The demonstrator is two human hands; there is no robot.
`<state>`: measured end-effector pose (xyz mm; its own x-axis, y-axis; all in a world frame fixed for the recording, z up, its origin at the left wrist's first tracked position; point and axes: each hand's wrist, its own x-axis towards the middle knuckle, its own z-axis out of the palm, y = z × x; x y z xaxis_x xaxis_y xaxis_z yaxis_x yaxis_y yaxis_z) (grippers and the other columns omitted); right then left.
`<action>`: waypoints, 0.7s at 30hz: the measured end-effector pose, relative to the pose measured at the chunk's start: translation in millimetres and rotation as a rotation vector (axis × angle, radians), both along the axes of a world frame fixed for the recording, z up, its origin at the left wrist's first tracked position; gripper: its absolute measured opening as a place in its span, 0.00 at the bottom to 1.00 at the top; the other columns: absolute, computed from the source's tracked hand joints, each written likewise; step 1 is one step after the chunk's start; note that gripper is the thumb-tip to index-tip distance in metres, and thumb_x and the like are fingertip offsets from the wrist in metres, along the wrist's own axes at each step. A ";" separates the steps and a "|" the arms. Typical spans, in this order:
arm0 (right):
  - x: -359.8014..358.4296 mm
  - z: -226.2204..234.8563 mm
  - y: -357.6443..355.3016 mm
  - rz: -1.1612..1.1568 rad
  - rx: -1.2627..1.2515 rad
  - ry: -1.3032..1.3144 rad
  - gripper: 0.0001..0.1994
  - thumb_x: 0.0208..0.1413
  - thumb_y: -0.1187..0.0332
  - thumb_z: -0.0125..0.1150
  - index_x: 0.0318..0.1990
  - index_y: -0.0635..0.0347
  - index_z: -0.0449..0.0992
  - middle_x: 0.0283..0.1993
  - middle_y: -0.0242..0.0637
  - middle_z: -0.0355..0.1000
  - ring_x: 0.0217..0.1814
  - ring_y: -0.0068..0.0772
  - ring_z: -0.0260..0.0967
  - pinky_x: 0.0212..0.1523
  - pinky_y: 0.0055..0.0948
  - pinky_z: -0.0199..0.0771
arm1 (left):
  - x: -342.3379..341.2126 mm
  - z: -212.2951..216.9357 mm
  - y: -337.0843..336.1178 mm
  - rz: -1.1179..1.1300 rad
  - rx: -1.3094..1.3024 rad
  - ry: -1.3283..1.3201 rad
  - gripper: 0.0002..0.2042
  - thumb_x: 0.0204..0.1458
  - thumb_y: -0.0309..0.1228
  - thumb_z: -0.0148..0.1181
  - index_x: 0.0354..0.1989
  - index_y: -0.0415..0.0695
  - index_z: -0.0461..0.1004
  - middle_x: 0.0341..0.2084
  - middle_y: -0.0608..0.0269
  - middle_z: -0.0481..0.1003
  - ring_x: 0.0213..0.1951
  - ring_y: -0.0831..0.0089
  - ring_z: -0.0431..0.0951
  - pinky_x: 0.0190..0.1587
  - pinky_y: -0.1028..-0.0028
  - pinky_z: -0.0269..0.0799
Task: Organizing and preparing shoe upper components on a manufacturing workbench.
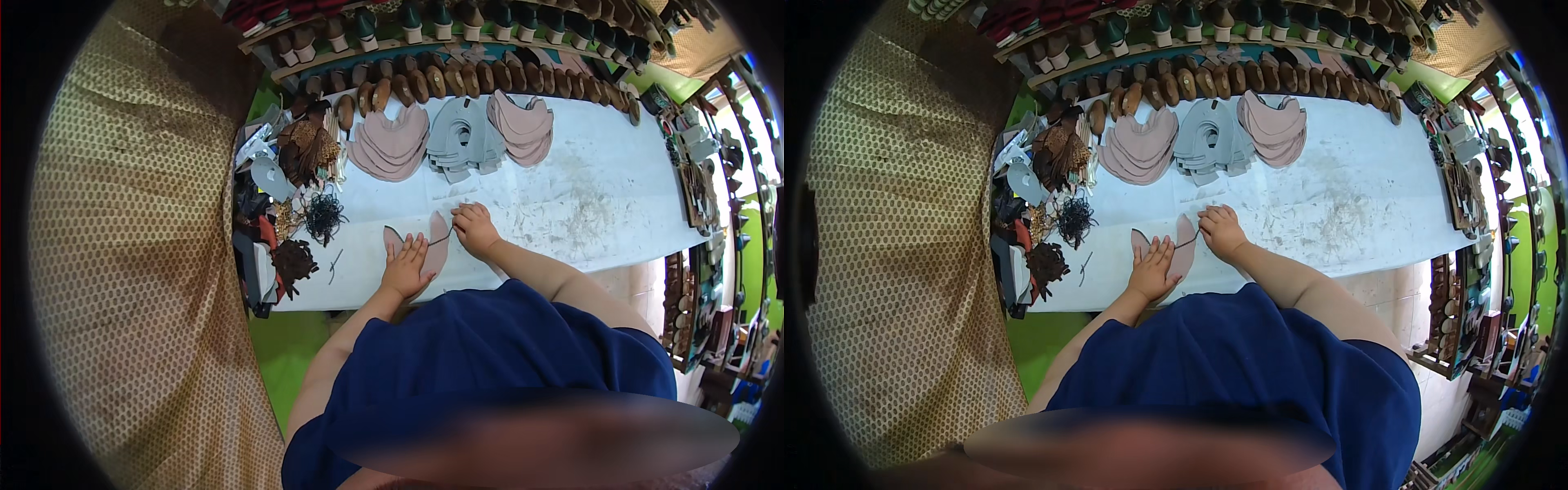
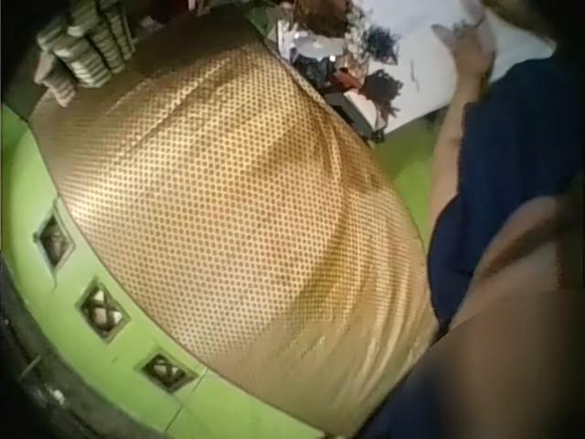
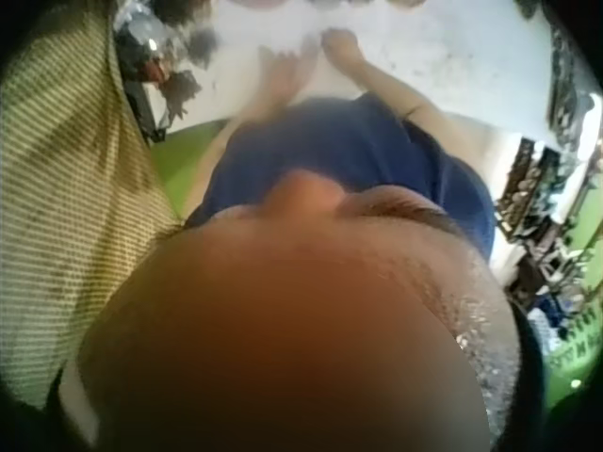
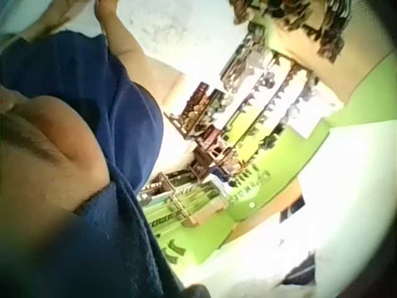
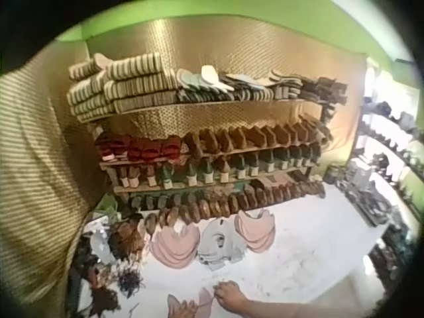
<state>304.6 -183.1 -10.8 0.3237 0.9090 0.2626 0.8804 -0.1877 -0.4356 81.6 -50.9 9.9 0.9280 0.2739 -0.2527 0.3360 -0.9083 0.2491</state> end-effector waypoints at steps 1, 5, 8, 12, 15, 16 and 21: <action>-0.6 0.6 0.3 -0.002 -0.008 -0.009 0.08 0.56 0.68 0.58 0.42 0.53 0.76 0.58 0.33 0.72 0.68 0.40 0.62 0.70 0.49 0.53 | -0.4 -0.8 0.2 0.002 -0.001 0.001 0.42 0.56 0.55 0.53 0.75 0.50 0.49 0.76 0.64 0.47 0.76 0.63 0.43 0.72 0.42 0.33; -0.2 -1.5 0.7 0.006 -0.006 0.006 0.07 0.57 0.68 0.58 0.42 0.54 0.76 0.58 0.34 0.72 0.69 0.41 0.61 0.71 0.51 0.52 | -1.2 -4.7 1.4 0.001 -0.013 -0.028 0.42 0.55 0.55 0.54 0.75 0.49 0.50 0.76 0.62 0.48 0.76 0.61 0.43 0.72 0.41 0.33; 0.7 -1.5 -0.4 0.009 -0.010 0.038 0.07 0.57 0.70 0.58 0.43 0.55 0.75 0.58 0.34 0.72 0.69 0.42 0.61 0.72 0.52 0.51 | -1.2 -2.8 1.4 -0.012 -0.005 -0.031 0.42 0.55 0.55 0.54 0.75 0.49 0.50 0.75 0.61 0.48 0.76 0.60 0.44 0.72 0.41 0.34; 3.3 -6.1 1.9 0.003 0.000 0.086 0.08 0.57 0.71 0.57 0.43 0.58 0.74 0.57 0.36 0.71 0.69 0.42 0.61 0.73 0.52 0.50 | -1.8 -3.9 1.9 -0.017 -0.005 -0.042 0.41 0.55 0.55 0.54 0.75 0.49 0.50 0.75 0.62 0.48 0.76 0.60 0.44 0.72 0.41 0.34; 5.9 -7.7 7.8 0.009 -0.004 0.041 0.08 0.56 0.71 0.56 0.43 0.59 0.73 0.55 0.38 0.71 0.66 0.43 0.63 0.71 0.51 0.52 | -2.9 -5.5 1.4 -0.017 0.003 -0.051 0.41 0.55 0.55 0.54 0.74 0.48 0.51 0.75 0.62 0.48 0.76 0.60 0.44 0.71 0.40 0.34; 7.2 -8.7 11.0 0.007 -0.010 0.014 0.08 0.56 0.71 0.57 0.43 0.59 0.73 0.54 0.39 0.71 0.64 0.43 0.64 0.70 0.51 0.54 | -2.7 -5.6 1.4 -0.016 0.002 -0.051 0.41 0.55 0.55 0.54 0.74 0.48 0.51 0.75 0.62 0.48 0.76 0.60 0.44 0.71 0.40 0.34; 16.0 -6.3 29.2 0.013 -0.043 0.023 0.09 0.51 0.69 0.60 0.40 0.59 0.75 0.48 0.40 0.71 0.57 0.46 0.66 0.64 0.48 0.59 | -2.9 -4.1 1.2 -0.019 0.002 -0.074 0.40 0.55 0.54 0.55 0.74 0.49 0.53 0.75 0.61 0.49 0.76 0.59 0.45 0.71 0.38 0.34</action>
<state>320.5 -153.9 -17.1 0.3171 0.9235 0.2160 0.8726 -0.1949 -0.4479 78.8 -49.6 5.8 0.9491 0.2566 -0.1827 0.2994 -0.9149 0.2708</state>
